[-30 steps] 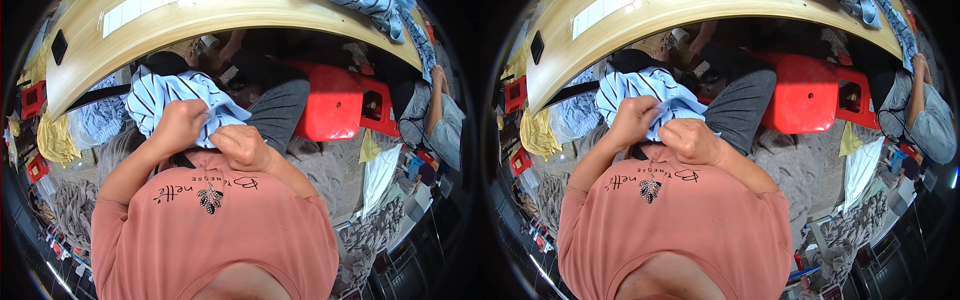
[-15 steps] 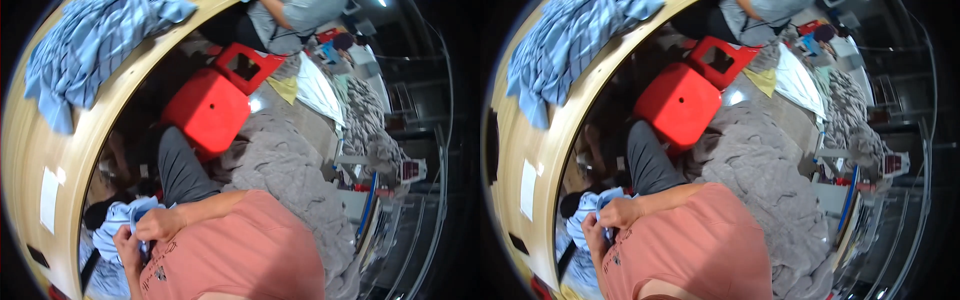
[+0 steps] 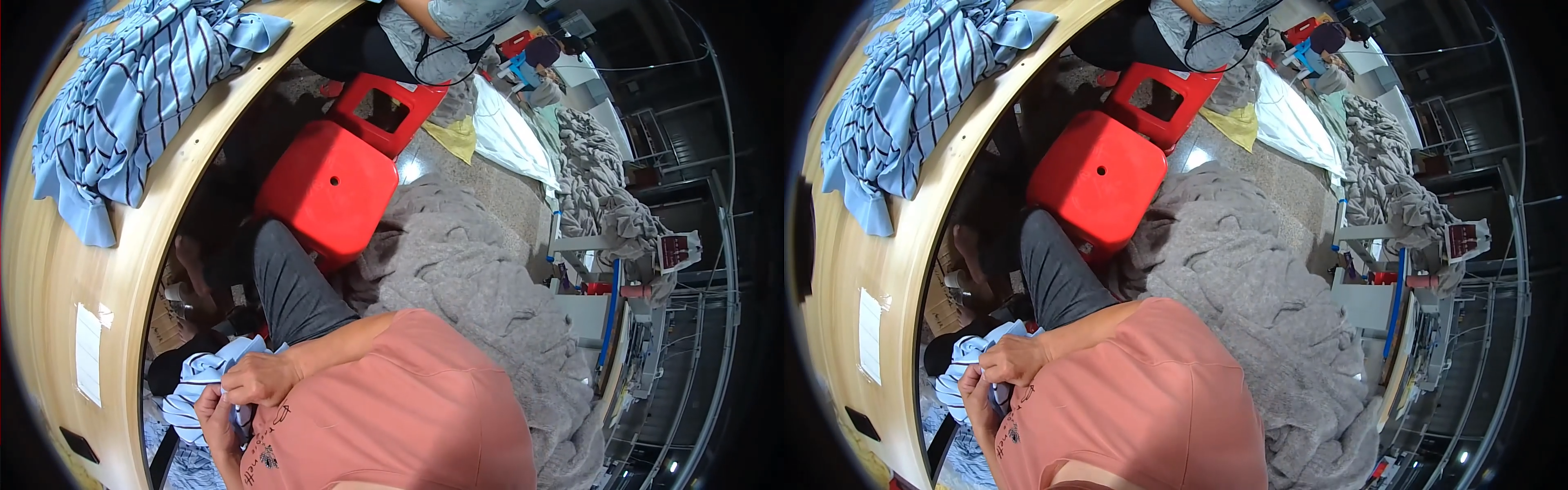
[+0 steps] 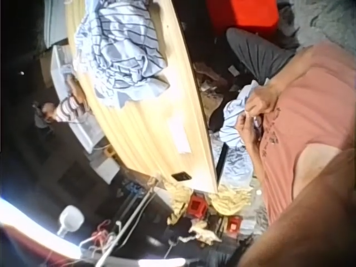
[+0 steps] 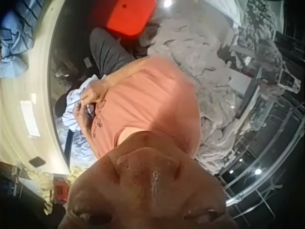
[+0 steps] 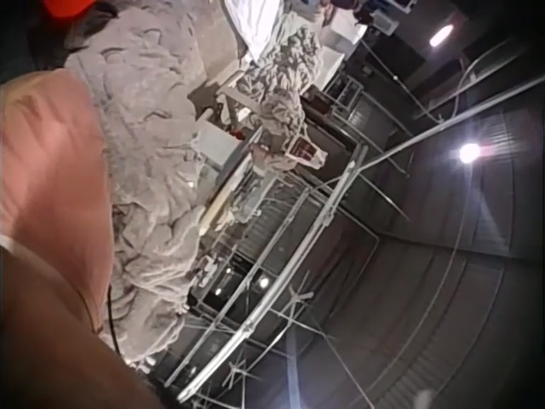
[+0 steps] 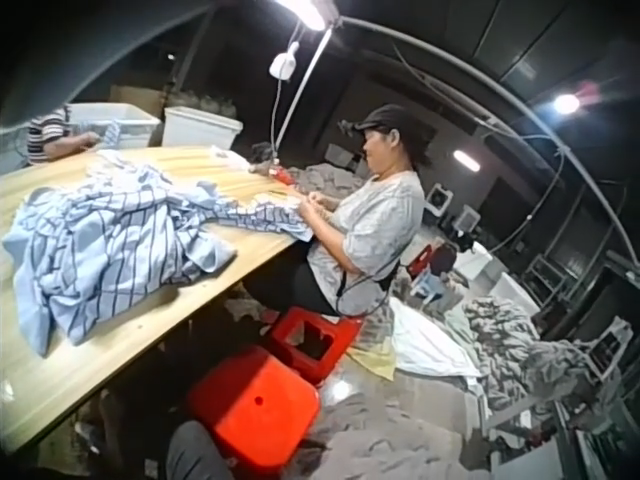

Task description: Inspecting and checking the quality of striped shirts at a factory work table.

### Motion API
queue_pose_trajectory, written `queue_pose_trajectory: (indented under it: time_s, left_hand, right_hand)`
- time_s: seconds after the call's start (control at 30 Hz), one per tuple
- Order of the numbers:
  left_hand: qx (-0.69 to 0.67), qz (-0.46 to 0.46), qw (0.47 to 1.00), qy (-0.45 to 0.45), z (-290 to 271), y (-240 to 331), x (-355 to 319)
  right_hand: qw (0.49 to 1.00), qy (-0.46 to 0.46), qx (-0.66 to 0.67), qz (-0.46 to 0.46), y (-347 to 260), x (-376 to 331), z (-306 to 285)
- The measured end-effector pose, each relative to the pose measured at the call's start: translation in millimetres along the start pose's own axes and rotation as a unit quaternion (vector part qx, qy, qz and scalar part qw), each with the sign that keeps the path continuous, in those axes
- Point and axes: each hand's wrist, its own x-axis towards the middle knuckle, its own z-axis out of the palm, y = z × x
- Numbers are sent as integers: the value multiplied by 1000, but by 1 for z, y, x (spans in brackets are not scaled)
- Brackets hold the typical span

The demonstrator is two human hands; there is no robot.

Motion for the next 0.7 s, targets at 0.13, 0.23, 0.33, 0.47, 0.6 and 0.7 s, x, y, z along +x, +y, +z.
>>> queue_pose_trajectory:
  time_s: [0.13, 0.23, 0.33, 0.47, 0.6, 0.7]
  left_hand:
    - [60, 71, 994, 55, 6, -7, -3]
    - [99, 94, 985, 109, 11, -14, -7]
    - [136, 106, 975, 140, 10, -18, -8]
    - [149, 101, 973, 142, 4, -18, -5]
    - [59, 55, 989, 121, 2, -21, 1]
    - [29, 65, 993, 99, 0, -21, -1]
  right_hand:
    - [993, 19, 72, 95, 3, -2, 5]
    - [985, -39, 81, 149, 8, -6, 9]
    - [981, -82, 61, 163, 11, -7, 9]
    - [991, -40, 39, 122, 7, -1, 2]
    - [996, -45, -16, 70, 3, 7, -6]
    - [996, -87, -2, 26, 2, 11, -7]
